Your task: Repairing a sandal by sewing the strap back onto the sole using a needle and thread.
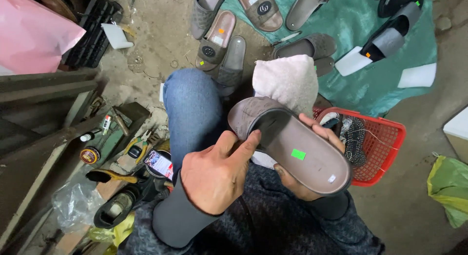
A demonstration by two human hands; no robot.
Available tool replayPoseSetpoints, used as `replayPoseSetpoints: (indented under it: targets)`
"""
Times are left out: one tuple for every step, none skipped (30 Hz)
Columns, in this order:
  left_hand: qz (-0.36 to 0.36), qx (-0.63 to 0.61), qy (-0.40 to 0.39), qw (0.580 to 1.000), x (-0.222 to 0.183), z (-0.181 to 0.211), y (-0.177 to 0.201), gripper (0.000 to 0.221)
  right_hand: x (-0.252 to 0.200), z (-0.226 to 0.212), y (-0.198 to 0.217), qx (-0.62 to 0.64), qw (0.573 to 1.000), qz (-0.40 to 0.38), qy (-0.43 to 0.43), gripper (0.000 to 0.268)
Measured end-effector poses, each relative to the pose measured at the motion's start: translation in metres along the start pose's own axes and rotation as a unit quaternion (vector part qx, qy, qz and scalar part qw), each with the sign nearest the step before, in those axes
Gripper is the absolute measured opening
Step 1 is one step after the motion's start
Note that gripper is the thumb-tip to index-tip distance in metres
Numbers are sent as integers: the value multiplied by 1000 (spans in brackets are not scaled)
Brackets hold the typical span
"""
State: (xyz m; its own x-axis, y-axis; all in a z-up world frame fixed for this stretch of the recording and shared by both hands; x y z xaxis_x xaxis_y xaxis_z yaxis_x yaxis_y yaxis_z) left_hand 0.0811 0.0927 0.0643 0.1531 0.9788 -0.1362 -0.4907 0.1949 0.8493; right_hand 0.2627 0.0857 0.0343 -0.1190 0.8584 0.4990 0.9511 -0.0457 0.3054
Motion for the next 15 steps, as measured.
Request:
replayPoseSetpoints:
  targets:
    - [6, 15, 2, 1000, 0, 0, -4, 53, -1, -1, -1, -12, 1000, 10, 4, 85]
    - [11, 29, 3, 1000, 0, 0, -8, 55, -3, -2, -1, -24, 999, 21, 7, 84]
    - [8, 31, 2, 999, 1, 2, -10, 55, -5, 1, 0, -24, 999, 23, 4, 84]
    - [18, 42, 3, 999, 2, 3, -10, 53, -7, 1, 1, -23, 999, 27, 13, 86]
    - [27, 53, 4, 998, 3, 5, -10, 52, -9, 1, 2, -22, 999, 32, 22, 87]
    - [25, 55, 3, 998, 4, 7, -10, 52, -11, 3, 3, -22, 999, 34, 20, 87]
    - [25, 60, 6, 998, 5, 8, -10, 51, -13, 6, 4, -14, 999, 38, 10, 86]
    - [26, 65, 9, 998, 6, 10, -9, 51, -16, 9, 5, -6, 999, 42, 1, 85]
    - [25, 67, 8, 997, 7, 12, -9, 51, -17, 10, 3, -5, 999, 44, -1, 85]
    - [23, 75, 9, 997, 7, 14, -10, 50, -19, 10, 4, 5, 998, 65, 4, 84]
    - [21, 83, 10, 996, 8, 15, -10, 50, -21, 10, 5, 14, 996, 87, 10, 83]
    - [20, 85, 9, 996, 9, 17, -11, 50, -21, 10, 6, 15, 996, 89, 8, 83]
    - [25, 87, 11, 996, 10, 18, -11, 47, -21, 10, 6, 10, 996, 88, 14, 82]
    - [29, 89, 13, 996, 10, 20, -12, 44, -20, 9, 7, 5, 996, 87, 19, 81]
    - [28, 91, 13, 995, 11, 21, -13, 44, -23, 11, 11, 6, 996, 88, 18, 81]
Point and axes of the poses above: each hand's wrist, its own x-axis towards the middle knuckle, its own y-axis out of the back of the hand, z = x × y, the point moved 9 cm from there along x, towards the middle knuckle, and after that the axes turned 13 degrees about y, right-handed, at the moved point
